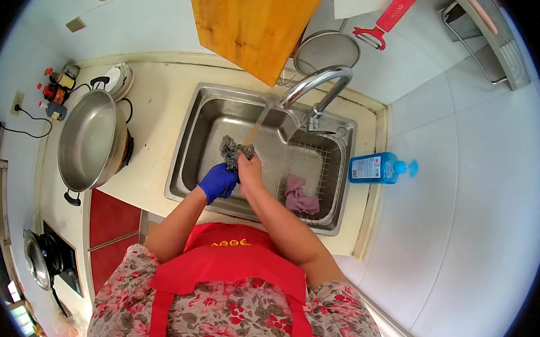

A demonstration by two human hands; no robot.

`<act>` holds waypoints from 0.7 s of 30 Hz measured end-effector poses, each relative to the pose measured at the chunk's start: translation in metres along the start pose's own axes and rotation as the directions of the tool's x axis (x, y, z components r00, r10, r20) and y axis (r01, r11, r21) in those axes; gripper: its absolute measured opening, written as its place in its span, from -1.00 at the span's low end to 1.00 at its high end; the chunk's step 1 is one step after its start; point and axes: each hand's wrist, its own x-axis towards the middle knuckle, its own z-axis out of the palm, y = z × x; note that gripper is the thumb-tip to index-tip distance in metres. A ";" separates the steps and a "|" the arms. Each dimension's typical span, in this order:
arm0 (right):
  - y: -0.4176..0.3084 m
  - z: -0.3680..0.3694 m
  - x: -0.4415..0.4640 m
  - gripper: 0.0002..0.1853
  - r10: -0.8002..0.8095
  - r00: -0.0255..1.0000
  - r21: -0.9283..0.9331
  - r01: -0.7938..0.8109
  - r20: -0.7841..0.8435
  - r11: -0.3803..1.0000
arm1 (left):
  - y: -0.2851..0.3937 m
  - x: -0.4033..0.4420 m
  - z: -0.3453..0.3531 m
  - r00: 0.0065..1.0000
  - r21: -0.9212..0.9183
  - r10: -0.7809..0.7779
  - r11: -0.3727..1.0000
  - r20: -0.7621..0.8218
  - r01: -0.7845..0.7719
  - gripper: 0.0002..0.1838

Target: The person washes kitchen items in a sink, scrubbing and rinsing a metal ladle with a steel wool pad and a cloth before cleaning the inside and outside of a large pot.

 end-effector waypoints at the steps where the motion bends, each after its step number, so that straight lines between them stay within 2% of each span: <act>1: -0.009 0.003 0.005 -0.74 -0.003 1.000 0.004 0.003 -0.002 1.000 | 0.003 -0.008 0.002 0.998 0.053 0.003 0.999 -0.061 0.000 -0.76; 3: -0.038 0.002 0.025 -0.78 -0.019 0.996 -0.045 0.015 -0.090 0.999 | -0.013 -0.015 0.003 0.998 0.068 -0.033 0.997 -0.054 0.037 -0.76; 5: -0.058 -0.012 0.053 -0.79 -0.078 0.986 -0.190 0.048 -0.151 0.981 | -0.020 -0.028 0.002 0.997 0.134 -0.064 0.989 -0.040 0.069 -0.78; 8: -0.064 -0.022 0.083 -0.79 -0.052 0.985 -0.110 0.034 -0.165 0.993 | -0.016 -0.042 0.005 0.994 0.149 -0.051 0.987 -0.101 0.066 -0.77; 10: -0.062 -0.006 0.060 -0.78 -0.075 0.992 -0.057 0.069 -0.103 0.996 | -0.021 -0.031 0.001 0.994 0.169 -0.033 0.984 -0.104 0.050 -0.76; 12: -0.035 0.002 0.049 -0.75 0.056 0.998 -0.030 -0.056 -0.001 0.998 | -0.017 -0.019 -0.006 0.991 0.170 -0.019 0.985 -0.134 0.042 -0.76; 14: -0.017 0.019 0.012 -0.76 0.139 0.990 -0.090 -0.137 0.012 0.986 | -0.005 -0.014 -0.009 0.988 0.153 -0.011 0.988 -0.151 0.034 -0.76; 16: 0.000 0.020 -0.002 -0.76 0.085 0.995 -0.065 -0.081 0.048 0.995 | 0.004 -0.014 -0.008 0.982 0.193 0.086 0.980 -0.169 -0.052 -0.75; 17: 0.005 0.019 -0.004 -0.76 0.031 0.996 -0.030 -0.029 0.079 0.999 | 0.008 -0.019 -0.005 0.978 0.234 0.089 0.971 -0.186 -0.043 -0.73; 18: -0.001 0.019 -0.004 -0.76 0.030 0.997 -0.027 -0.028 0.076 0.999 | 0.004 -0.019 -0.004 0.979 0.237 0.087 0.971 -0.184 -0.042 -0.73; 20: -0.027 0.016 0.004 -0.76 0.128 0.992 -0.085 -0.127 0.005 0.988 | -0.007 -0.019 -0.002 0.983 0.180 0.034 0.984 -0.182 -0.001 -0.81; 21: -0.041 0.012 0.017 -0.77 0.085 0.996 -0.136 -0.088 -0.024 0.987 | -0.010 -0.023 0.001 0.984 0.183 0.036 0.983 -0.177 -0.003 -0.81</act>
